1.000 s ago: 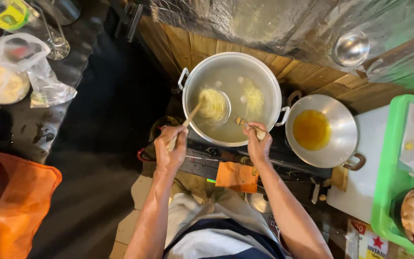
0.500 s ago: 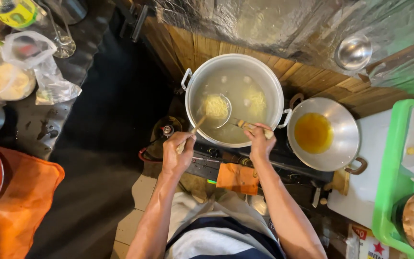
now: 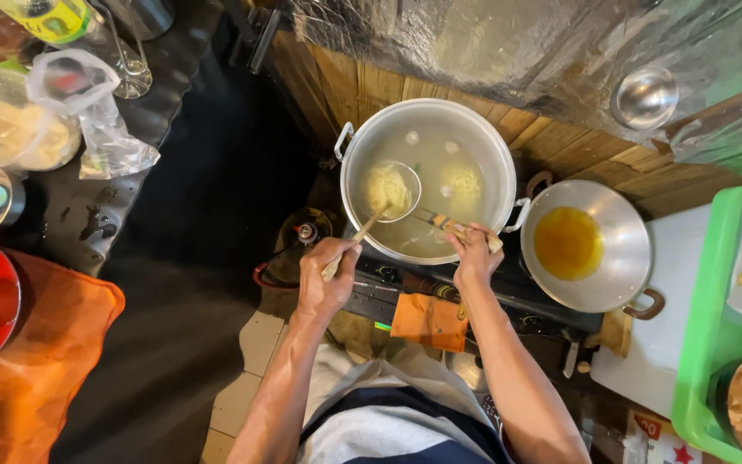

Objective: The person scoops noodles from a boiling pot using a wire strainer and chopsticks, then transfers them into a red bowl. The person repeats this process multiple times to fill the bowl.

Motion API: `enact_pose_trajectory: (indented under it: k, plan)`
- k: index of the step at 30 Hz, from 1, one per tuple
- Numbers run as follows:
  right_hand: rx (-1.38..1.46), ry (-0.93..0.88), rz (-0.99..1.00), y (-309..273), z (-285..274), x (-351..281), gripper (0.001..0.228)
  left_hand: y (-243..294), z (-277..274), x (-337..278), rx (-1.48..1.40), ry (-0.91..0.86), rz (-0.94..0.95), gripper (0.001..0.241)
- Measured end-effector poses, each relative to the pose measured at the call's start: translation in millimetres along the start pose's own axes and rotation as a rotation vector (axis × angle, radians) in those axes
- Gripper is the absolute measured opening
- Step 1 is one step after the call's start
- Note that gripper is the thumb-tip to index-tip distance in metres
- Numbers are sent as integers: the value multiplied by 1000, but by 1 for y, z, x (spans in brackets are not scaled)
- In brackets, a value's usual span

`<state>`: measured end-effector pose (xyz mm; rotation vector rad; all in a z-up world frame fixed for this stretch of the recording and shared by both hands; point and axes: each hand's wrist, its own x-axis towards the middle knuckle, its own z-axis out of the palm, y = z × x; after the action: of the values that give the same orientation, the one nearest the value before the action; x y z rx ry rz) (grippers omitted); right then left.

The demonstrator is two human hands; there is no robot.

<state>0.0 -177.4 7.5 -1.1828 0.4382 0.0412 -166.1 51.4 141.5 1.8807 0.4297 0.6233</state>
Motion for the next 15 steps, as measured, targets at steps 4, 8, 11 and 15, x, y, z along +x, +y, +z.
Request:
enact_pose_trajectory:
  k: [4,8,11,15]
  plan:
    - [34,73,42,0,-1,-5,15,1,2,-4,22,26,173,12]
    - [15,98,45,2,0,-2,15,1,4,-4,4,-40,86,14]
    - [18,85,68,1,5,1,16,-3,5,-4,18,16,157,16]
    - [-20,137,80,-4,5,2,20,-9,9,-10,34,-21,133,12]
